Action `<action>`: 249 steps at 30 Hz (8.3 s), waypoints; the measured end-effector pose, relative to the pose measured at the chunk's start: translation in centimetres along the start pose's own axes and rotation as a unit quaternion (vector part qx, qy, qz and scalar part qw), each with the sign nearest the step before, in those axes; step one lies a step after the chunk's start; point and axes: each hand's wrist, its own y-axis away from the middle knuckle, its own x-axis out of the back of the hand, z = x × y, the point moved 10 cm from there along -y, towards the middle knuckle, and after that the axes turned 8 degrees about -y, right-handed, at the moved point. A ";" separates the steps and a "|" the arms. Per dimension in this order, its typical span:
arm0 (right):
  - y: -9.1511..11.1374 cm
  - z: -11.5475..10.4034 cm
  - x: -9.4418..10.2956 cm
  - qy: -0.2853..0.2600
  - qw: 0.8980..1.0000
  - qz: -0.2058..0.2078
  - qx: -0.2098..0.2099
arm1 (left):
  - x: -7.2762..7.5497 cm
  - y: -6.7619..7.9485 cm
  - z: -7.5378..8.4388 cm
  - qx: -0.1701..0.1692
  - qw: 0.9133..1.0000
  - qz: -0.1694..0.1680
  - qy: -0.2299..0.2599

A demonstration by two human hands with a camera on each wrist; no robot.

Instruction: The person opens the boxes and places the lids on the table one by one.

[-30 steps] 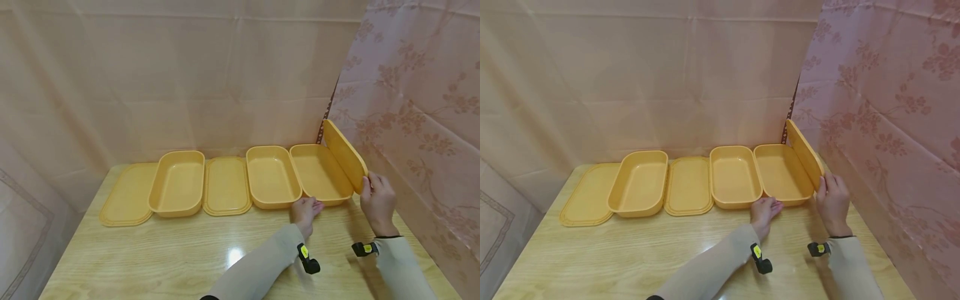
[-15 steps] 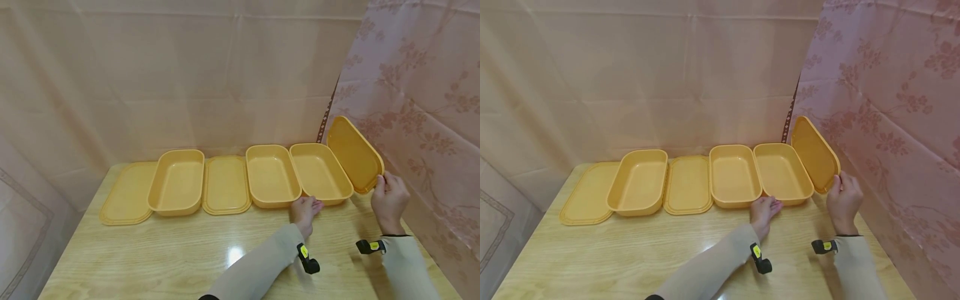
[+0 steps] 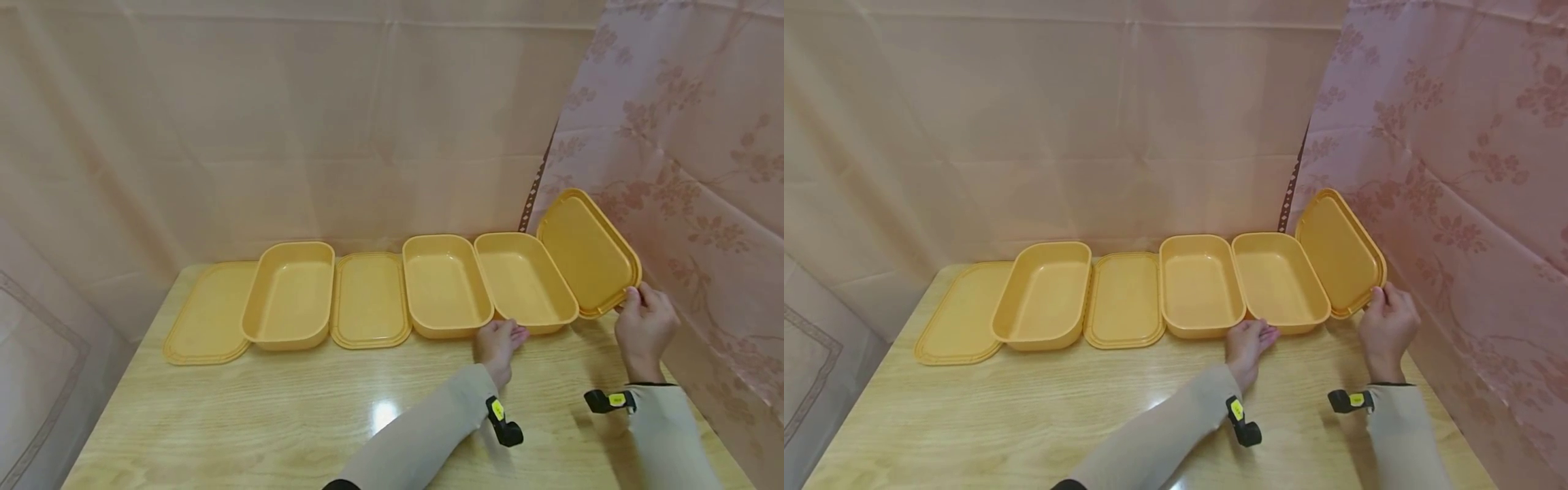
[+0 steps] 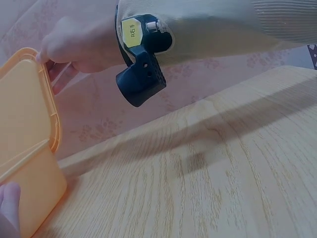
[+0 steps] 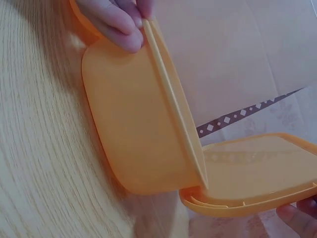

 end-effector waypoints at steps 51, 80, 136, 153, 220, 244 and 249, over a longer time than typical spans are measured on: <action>2.8 12.9 -1.5 -0.296 0.839 0.029 -0.455 | 0.6 -0.5 0.0 -0.005 0.999 0.030 0.024; 3.6 17.8 -3.2 -0.366 0.792 -0.044 -0.486 | 1.3 -0.4 0.1 -0.006 0.998 0.055 -0.003; 2.7 18.3 -2.9 -0.049 0.831 -0.194 -0.520 | 1.8 -0.3 0.4 -0.019 0.996 0.066 -0.065; 2.5 18.2 -2.7 0.002 0.846 -0.216 -0.488 | 1.9 -0.3 0.1 -0.020 0.997 0.060 -0.034; 2.5 13.3 -7.4 0.055 0.867 -0.427 -0.252 | 1.1 -0.1 0.0 0.062 0.997 -0.007 -0.038; 2.4 9.4 -8.7 0.063 0.885 -0.423 -0.181 | -0.2 1.0 1.9 -0.006 0.937 -0.138 -0.322; 2.3 8.3 -8.9 0.072 0.887 -0.427 -0.160 | -0.2 1.8 2.4 -0.021 0.910 -0.146 -0.387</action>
